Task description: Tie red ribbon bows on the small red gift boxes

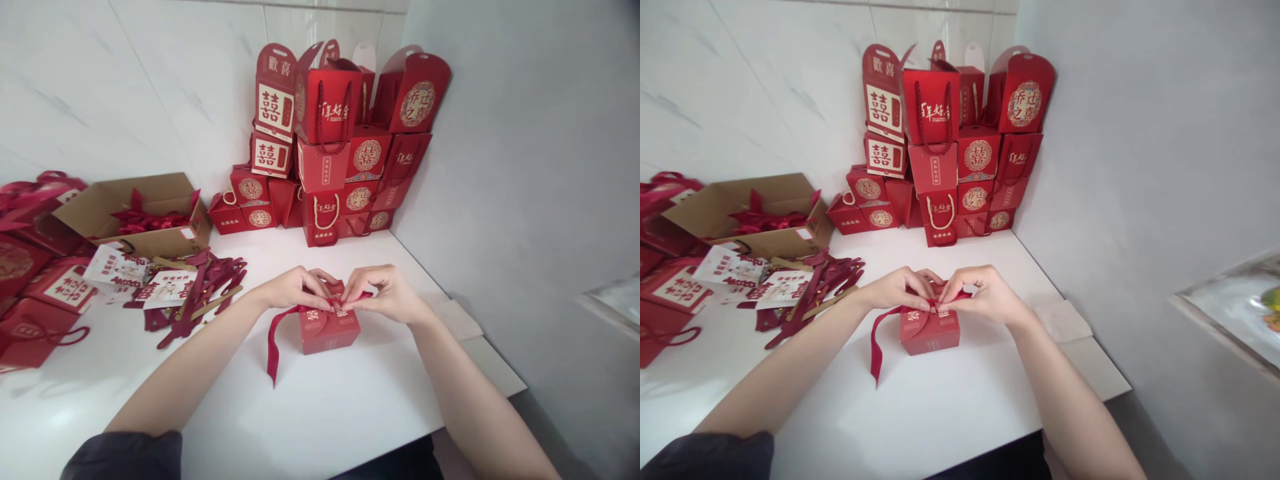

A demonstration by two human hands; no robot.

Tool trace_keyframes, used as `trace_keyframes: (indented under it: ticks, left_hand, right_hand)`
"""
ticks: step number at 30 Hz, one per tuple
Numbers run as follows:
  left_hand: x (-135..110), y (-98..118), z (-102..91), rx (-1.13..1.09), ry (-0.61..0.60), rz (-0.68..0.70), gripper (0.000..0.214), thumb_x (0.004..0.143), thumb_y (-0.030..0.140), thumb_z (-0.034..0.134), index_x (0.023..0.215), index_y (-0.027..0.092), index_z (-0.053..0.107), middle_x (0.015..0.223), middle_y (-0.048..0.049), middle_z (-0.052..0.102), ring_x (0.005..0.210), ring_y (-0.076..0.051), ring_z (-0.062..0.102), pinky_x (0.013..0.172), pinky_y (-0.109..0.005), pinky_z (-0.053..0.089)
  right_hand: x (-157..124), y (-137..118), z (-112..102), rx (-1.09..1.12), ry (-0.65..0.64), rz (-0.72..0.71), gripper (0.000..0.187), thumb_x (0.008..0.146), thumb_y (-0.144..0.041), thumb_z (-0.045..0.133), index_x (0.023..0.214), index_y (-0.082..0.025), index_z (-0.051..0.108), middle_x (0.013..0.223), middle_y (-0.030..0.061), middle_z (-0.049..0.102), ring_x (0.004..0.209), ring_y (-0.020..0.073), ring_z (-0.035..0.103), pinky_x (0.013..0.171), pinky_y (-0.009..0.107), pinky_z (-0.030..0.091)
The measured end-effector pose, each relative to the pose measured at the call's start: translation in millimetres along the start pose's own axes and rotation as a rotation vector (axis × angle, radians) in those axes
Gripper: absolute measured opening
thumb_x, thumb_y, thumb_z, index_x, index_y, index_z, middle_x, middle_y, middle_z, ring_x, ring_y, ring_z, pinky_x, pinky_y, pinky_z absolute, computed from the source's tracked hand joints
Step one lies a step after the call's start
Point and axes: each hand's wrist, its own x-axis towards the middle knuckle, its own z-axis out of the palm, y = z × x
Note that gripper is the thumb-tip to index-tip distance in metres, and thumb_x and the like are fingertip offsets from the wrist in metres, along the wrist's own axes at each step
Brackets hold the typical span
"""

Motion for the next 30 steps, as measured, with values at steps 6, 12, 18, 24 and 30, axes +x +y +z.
trace_keyframes:
  ticks: [6,12,18,24,30]
  left_hand:
    - [0.2,-5.0,-1.4,-0.010,-0.019,0.054,0.009,0.075,0.026,0.073,0.081,0.020,0.078,0.088,-0.0090,0.075,0.120,-0.020,0.051,0.106,-0.038,0.038]
    - [-1.3,4.1,1.3,0.134,-0.008,0.138,0.008,0.076,0.024,0.072,0.081,0.019,0.076,0.089,-0.0086,0.074,0.115,-0.021,0.054,0.102,-0.035,0.042]
    - [-9.2,31.1,8.5,0.444,0.114,0.105,0.010,0.075,0.026,0.070,0.081,0.019,0.075,0.113,-0.0076,0.057,0.098,-0.018,0.059,0.086,-0.029,0.049]
    - [-20.2,47.3,19.0,0.721,0.121,0.165,0.010,0.081,0.018,0.061,0.082,0.018,0.071,0.104,-0.0041,0.056,0.077,-0.009,0.060,0.072,-0.022,0.051]
    - [-24.2,38.3,15.3,1.236,0.235,0.406,0.015,0.088,0.019,0.052,0.084,0.018,0.067,0.090,0.0000,0.067,0.072,-0.010,0.064,0.066,-0.022,0.050]
  right_hand:
    - [-6.7,-18.2,7.1,-0.229,-0.243,-0.060,0.006,0.080,-0.023,0.070,0.075,-0.020,0.072,0.080,0.0019,0.074,0.074,0.0136,0.067,0.072,0.027,0.053]
    - [-1.1,-10.6,8.5,-0.244,-0.211,-0.019,0.017,0.083,-0.032,0.066,0.075,-0.018,0.066,0.077,0.0013,0.069,0.075,0.0140,0.064,0.077,0.028,0.050]
    - [8.1,16.0,15.0,-0.187,0.153,0.019,0.008,0.093,-0.027,0.049,0.096,-0.019,0.052,0.104,0.0056,0.061,0.097,0.0158,0.059,0.090,0.033,0.046]
    - [8.0,16.5,13.9,-0.322,-0.101,0.014,0.013,0.091,-0.017,0.048,0.093,-0.021,0.060,0.095,0.0025,0.062,0.088,0.0154,0.060,0.084,0.030,0.047]
    - [6.7,14.5,10.4,-0.361,-0.042,-0.010,0.015,0.088,-0.017,0.056,0.097,-0.023,0.067,0.100,0.0040,0.061,0.094,0.0163,0.060,0.089,0.032,0.048]
